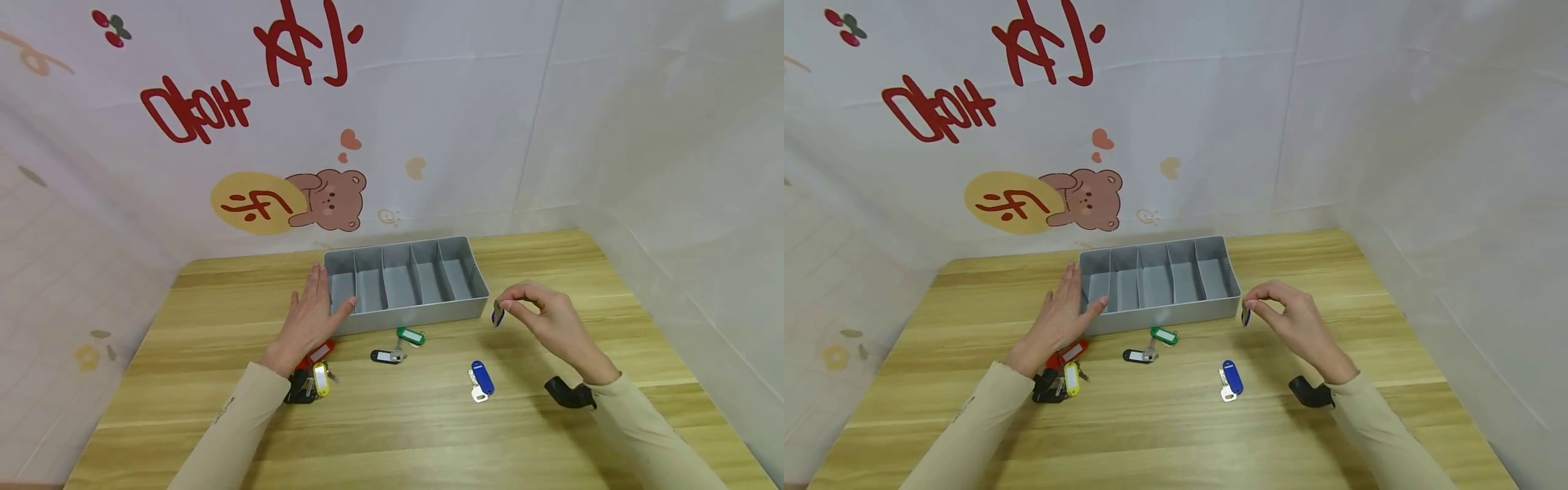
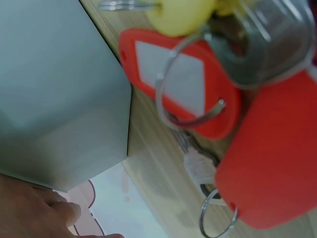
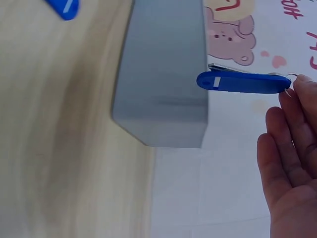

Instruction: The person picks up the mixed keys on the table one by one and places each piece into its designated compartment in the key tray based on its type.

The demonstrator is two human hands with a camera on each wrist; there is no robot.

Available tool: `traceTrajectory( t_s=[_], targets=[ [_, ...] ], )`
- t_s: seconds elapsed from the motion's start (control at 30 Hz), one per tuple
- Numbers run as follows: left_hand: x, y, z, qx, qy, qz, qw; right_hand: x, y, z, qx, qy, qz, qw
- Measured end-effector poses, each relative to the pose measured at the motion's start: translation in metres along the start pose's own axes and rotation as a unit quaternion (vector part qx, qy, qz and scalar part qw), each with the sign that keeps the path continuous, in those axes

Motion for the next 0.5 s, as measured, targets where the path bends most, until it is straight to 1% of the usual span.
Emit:
traceTrajectory(
  t_s=[0.23,0.5],
  targets=[
    [0.000,0.000,0.000,0.002,0.005,-0.006,1.0000,0.004,-0.009,-0.008,-0.021,-0.017,0.014,1.000],
    [0.000,0.000,0.000,0.002,0.006,-0.005,1.0000,-0.001,-0.026,-0.011,-0.020,-0.032,0.030,0.999]
  ],
)
Point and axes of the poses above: each hand's wrist, its own y-axis away from the middle knuckle, its own x-axis out of the back of the hand, z = x × y, the point moved 5 cm from there along -y, towards the middle knuckle, and after that the axes turned 4 degrees about -z, right-handed, at the moved point
